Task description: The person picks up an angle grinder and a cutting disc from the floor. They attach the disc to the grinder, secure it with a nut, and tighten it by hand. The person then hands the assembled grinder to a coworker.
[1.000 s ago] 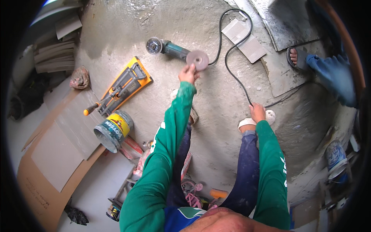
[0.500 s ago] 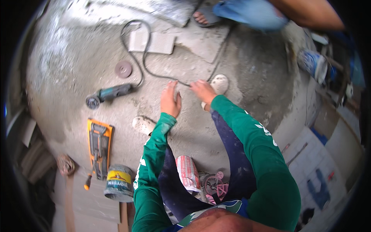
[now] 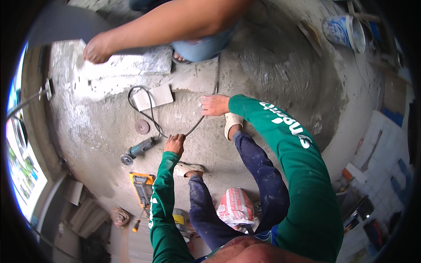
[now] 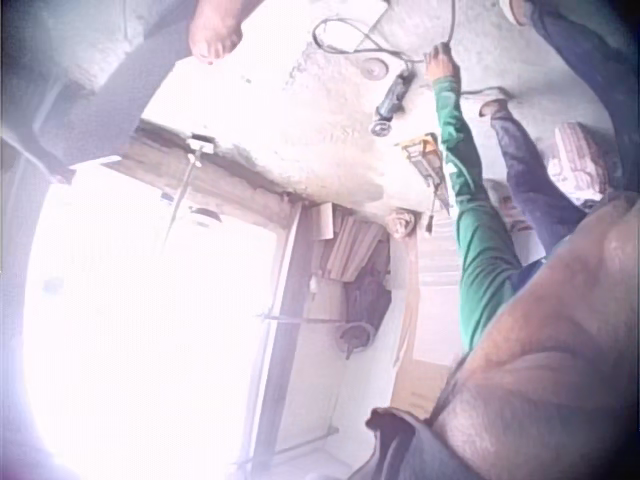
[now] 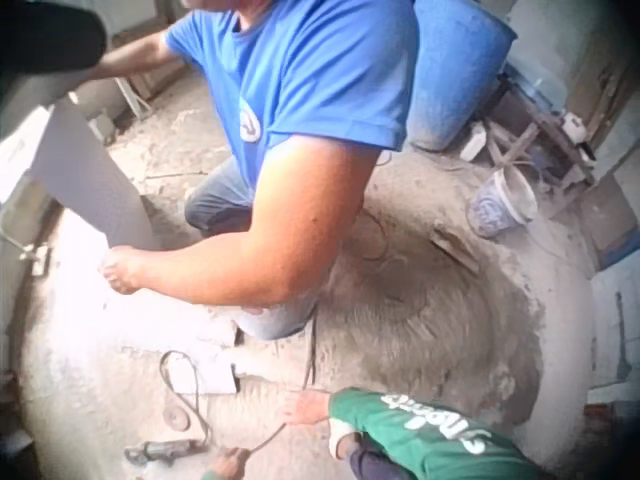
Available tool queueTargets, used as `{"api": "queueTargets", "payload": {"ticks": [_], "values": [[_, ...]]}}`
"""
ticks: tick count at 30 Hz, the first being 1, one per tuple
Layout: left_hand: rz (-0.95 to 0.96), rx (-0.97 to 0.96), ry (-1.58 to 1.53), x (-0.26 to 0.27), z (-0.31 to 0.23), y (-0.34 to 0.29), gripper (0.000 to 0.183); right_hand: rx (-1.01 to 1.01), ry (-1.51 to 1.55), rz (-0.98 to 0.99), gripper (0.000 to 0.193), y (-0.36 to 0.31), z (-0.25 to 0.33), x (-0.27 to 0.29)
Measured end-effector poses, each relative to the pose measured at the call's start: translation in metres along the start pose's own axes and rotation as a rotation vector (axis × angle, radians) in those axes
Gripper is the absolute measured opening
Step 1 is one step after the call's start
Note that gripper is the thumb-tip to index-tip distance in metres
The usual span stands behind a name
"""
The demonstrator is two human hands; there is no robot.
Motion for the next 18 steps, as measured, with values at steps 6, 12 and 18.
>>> {"api": "queueTargets", "payload": {"ticks": [6, 12, 18], "values": [[-0.169, -0.124, -0.434, 0.051, -0.098, 0.069, 0.039, -0.286, 0.081, -0.214, 0.019, -0.019, 0.026, 0.029], [-0.161, -0.319, -0.262, 0.1, -0.157, 0.049, 0.021, -0.015, 0.059, -0.369, 0.027, -0.08, 0.015, 0.109], [-0.137, -0.243, -0.283, 0.168, -0.183, 0.019, 0.015, 0.179, -0.004, -0.494, 0.032, -0.088, -0.006, 0.156]]}}
Point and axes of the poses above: each hand's wrist, its own y-axis towards the middle knuckle, its own x-axis out of the back of the hand, z = x × y, the point moved 5 cm from there along y, towards the middle knuckle, and after that the axes turned 5 degrees about z, right-handed, at the moved point
